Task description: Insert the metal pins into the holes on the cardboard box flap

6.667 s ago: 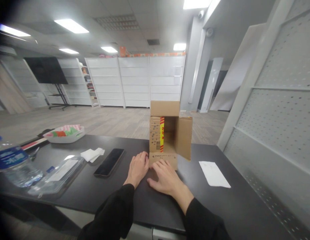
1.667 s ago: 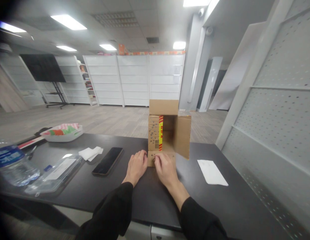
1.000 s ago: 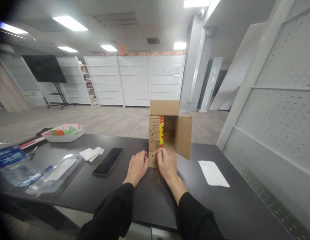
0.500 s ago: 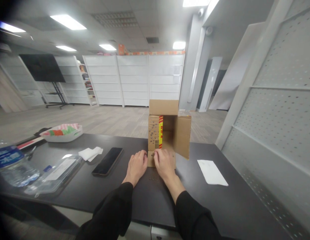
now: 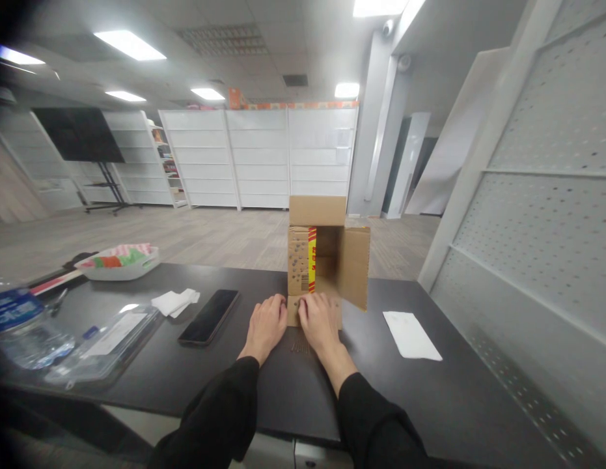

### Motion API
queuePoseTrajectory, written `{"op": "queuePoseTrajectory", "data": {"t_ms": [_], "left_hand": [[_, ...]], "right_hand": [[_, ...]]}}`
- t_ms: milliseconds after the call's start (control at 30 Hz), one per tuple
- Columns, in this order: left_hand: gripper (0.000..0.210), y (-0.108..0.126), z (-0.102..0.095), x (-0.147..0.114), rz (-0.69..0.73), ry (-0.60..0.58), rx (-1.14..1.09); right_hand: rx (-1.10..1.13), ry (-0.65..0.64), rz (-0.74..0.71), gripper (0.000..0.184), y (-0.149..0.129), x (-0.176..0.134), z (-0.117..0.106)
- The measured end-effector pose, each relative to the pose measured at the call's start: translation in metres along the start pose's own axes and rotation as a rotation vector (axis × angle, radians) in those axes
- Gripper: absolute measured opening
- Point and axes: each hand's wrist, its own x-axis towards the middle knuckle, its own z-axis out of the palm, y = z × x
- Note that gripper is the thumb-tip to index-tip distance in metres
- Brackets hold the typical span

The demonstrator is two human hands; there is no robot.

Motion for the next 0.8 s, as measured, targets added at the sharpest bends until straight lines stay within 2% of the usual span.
{"op": "queuePoseTrajectory", "data": {"t_ms": [600, 800], "left_hand": [[0.019, -0.001, -0.001, -0.001, 0.000, 0.003, -0.015], [0.020, -0.001, -0.001, -0.001, 0.010, 0.013, -0.010]], "right_hand": [[-0.011, -0.007, 0.034, 0.014, 0.004, -0.003, 0.000], [0.060, -0.004, 0.028, 0.011, 0.000, -0.013, -0.011]]}}
